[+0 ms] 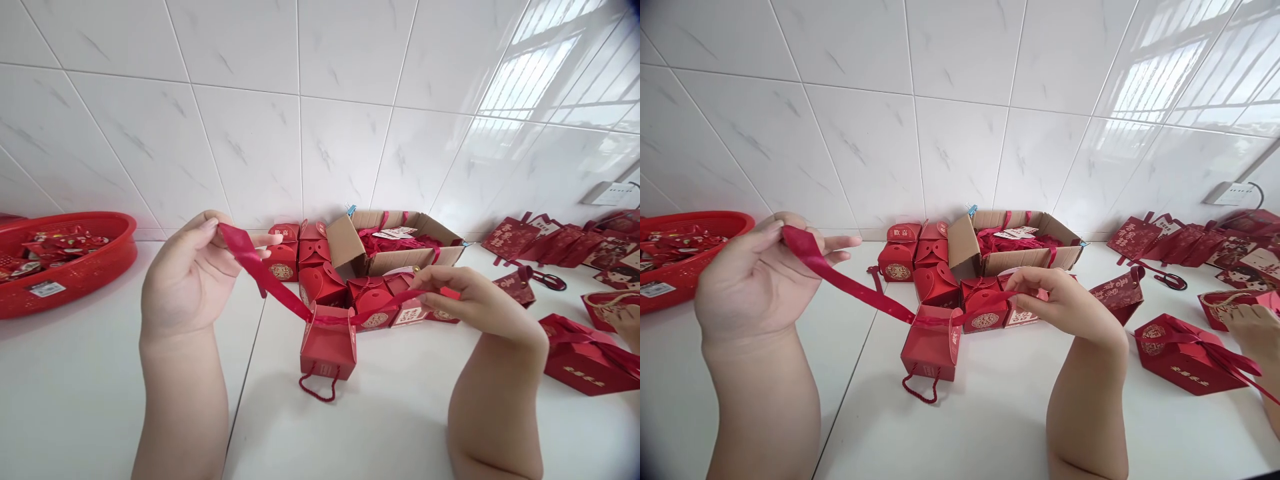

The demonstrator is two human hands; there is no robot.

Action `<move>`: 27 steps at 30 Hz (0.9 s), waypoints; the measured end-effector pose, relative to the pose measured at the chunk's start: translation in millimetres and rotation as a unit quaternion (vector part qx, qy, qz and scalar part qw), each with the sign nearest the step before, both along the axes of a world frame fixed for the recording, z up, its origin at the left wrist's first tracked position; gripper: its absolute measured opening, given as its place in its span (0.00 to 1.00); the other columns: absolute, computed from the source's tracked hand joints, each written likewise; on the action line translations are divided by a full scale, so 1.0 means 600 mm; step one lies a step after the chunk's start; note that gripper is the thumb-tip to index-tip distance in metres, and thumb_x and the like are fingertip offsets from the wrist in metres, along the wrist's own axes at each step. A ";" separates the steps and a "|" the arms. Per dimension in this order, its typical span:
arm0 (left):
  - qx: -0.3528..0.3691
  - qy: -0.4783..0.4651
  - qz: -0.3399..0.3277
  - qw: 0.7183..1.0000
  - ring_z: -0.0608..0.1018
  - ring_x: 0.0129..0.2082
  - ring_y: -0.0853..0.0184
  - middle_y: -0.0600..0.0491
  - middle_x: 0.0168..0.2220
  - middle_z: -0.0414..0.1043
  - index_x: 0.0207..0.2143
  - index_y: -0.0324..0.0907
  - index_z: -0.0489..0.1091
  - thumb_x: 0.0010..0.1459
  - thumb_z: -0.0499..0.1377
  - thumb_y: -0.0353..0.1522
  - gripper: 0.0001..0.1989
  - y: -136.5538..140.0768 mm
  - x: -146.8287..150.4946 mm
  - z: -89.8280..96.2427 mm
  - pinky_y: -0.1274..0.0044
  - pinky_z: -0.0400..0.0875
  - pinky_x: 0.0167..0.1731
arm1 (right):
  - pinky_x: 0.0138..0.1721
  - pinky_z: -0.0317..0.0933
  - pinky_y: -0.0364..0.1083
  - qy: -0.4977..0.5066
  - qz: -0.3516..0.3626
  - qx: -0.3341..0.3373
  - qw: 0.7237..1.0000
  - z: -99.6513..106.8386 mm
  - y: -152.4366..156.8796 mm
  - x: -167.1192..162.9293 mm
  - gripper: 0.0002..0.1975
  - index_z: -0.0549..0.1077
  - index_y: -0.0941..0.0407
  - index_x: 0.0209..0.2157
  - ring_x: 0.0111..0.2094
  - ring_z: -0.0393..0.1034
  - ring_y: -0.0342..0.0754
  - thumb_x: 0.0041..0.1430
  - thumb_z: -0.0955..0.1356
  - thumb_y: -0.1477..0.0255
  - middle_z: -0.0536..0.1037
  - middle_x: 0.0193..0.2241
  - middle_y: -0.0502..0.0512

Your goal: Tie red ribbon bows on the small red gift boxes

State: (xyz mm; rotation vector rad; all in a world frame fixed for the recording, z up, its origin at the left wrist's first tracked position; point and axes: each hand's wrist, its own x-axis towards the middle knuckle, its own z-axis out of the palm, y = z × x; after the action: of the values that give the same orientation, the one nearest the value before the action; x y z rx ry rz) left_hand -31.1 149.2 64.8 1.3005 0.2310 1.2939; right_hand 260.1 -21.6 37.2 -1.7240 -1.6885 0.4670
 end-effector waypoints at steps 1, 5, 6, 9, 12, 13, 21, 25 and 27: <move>0.002 0.005 0.003 1.000 0.79 0.30 0.62 0.54 0.21 0.72 0.26 0.39 0.72 0.58 0.53 0.30 0.10 0.001 0.001 0.000 0.72 0.72 0.33 | 0.22 0.60 0.41 0.024 0.003 0.030 0.999 0.000 0.000 -0.001 0.07 0.73 0.54 0.36 0.24 0.65 0.43 0.59 0.65 0.68 0.73 0.26 0.51; 0.009 -0.021 0.009 1.000 0.78 0.34 0.64 0.54 0.24 0.72 0.23 0.40 0.70 0.56 0.55 0.29 0.10 -0.001 0.006 0.000 0.69 0.72 0.44 | 0.29 0.66 0.43 0.162 0.025 0.147 0.975 -0.008 0.015 -0.008 0.07 0.73 0.54 0.39 0.28 0.71 0.44 0.59 0.67 0.70 0.75 0.28 0.52; 0.006 -0.026 0.012 1.000 0.78 0.36 0.64 0.53 0.26 0.73 0.22 0.40 0.69 0.56 0.55 0.29 0.11 -0.002 0.007 0.000 0.68 0.71 0.46 | 0.29 0.67 0.43 0.209 0.025 0.166 0.963 -0.011 0.021 -0.010 0.06 0.73 0.54 0.38 0.28 0.71 0.44 0.58 0.68 0.71 0.75 0.27 0.51; -0.010 -0.011 0.022 1.000 0.77 0.42 0.59 0.49 0.32 0.76 0.19 0.41 0.68 0.55 0.56 0.31 0.12 -0.006 0.008 0.001 0.67 0.72 0.45 | 0.27 0.67 0.44 0.340 0.018 0.193 0.920 -0.020 0.041 -0.017 0.06 0.73 0.54 0.34 0.24 0.70 0.44 0.54 0.71 0.69 0.73 0.21 0.49; -0.029 0.008 0.038 0.999 0.77 0.44 0.56 0.48 0.34 0.77 0.20 0.43 0.68 0.54 0.57 0.34 0.11 -0.007 0.005 0.000 0.69 0.74 0.37 | 0.26 0.66 0.43 0.402 0.023 0.206 0.892 -0.026 0.057 -0.023 0.06 0.75 0.53 0.33 0.23 0.69 0.43 0.51 0.72 0.68 0.72 0.19 0.47; -0.032 0.009 0.046 0.998 0.77 0.43 0.57 0.48 0.33 0.77 0.20 0.43 0.69 0.53 0.57 0.34 0.10 -0.006 0.004 -0.001 0.71 0.74 0.34 | 0.26 0.66 0.42 0.408 0.024 0.213 0.887 -0.027 0.061 -0.025 0.06 0.76 0.53 0.32 0.23 0.68 0.42 0.51 0.72 0.68 0.72 0.20 0.47; 0.072 -0.019 0.184 0.980 0.78 0.33 0.68 0.55 0.27 0.77 0.27 0.44 0.77 0.51 0.63 0.31 0.03 -0.005 0.043 -0.006 0.79 0.71 0.31 | 0.33 0.67 0.45 0.372 -0.021 0.271 0.887 -0.016 0.075 -0.058 0.07 0.75 0.52 0.28 0.30 0.69 0.44 0.52 0.72 0.64 0.76 0.31 0.51; 0.079 0.029 0.149 0.985 0.80 0.37 0.64 0.52 0.31 0.79 0.31 0.43 0.78 0.51 0.64 0.32 0.04 -0.014 0.071 -0.002 0.73 0.74 0.42 | 0.34 0.67 0.44 0.344 -0.032 0.283 0.895 -0.004 0.090 -0.093 0.07 0.75 0.54 0.28 0.31 0.71 0.44 0.54 0.70 0.65 0.77 0.29 0.51; 0.085 0.041 0.140 0.986 0.80 0.38 0.64 0.51 0.33 0.80 0.33 0.44 0.78 0.51 0.64 0.31 0.05 -0.019 0.080 -0.002 0.72 0.75 0.43 | 0.32 0.68 0.44 0.313 -0.060 0.289 0.903 -0.001 0.095 -0.111 0.08 0.74 0.54 0.30 0.30 0.72 0.45 0.55 0.70 0.65 0.77 0.28 0.52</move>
State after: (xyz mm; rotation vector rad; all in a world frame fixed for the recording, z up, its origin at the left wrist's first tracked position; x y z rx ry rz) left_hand 16.9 137.6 63.5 1.5068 0.3785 1.5241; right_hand 193.7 35.4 36.8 -1.0713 -1.0920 0.3573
